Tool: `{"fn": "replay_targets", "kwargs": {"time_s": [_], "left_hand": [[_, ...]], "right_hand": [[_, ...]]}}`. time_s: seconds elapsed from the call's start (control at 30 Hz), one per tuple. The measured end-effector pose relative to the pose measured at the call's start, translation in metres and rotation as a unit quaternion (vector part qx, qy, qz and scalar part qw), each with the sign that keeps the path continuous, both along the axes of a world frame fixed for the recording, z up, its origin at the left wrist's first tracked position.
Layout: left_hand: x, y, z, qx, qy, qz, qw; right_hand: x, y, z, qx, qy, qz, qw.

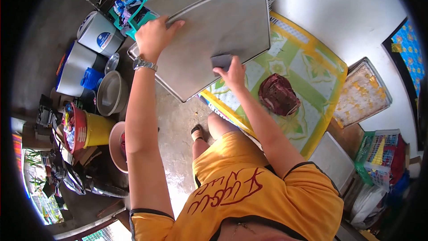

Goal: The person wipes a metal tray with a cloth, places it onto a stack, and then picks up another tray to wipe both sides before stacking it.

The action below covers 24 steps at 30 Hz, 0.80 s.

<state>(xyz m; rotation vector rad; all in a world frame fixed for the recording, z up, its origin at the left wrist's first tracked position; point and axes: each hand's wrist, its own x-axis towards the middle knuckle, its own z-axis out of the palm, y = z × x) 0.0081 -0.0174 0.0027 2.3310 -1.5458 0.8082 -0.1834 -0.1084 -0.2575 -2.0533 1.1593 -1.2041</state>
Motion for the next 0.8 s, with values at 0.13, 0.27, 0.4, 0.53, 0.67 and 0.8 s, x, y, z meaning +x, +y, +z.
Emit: {"fn": "replay_targets", "kwargs": {"time_s": [0.13,0.27,0.4,0.53,0.67,0.8], "left_hand": [[-0.007,0.007,0.004,0.021,-0.001,0.015,1.0],[-0.009,0.006,0.003,0.021,0.025,0.019,0.999],[-0.012,0.008,0.005,0.01,-0.001,0.008,1.0],[-0.019,0.009,0.005,0.023,0.003,0.026,0.999],[-0.017,0.008,0.002,-0.005,0.002,0.003,1.0],[-0.025,0.012,0.011,0.03,0.007,0.032,0.999]], "right_hand": [[-0.027,-0.019,0.004,0.136,-0.108,-0.12,0.978],[0.027,0.043,-0.01,-0.057,0.06,-0.025,0.996],[0.024,0.04,0.001,0.113,-0.036,-0.072,0.99],[0.027,0.043,0.024,0.097,-0.088,-0.061,0.989],[0.072,0.1,0.02,-0.065,0.021,0.06,0.996],[0.056,0.061,0.064,0.057,-0.131,-0.071,0.987]]}}
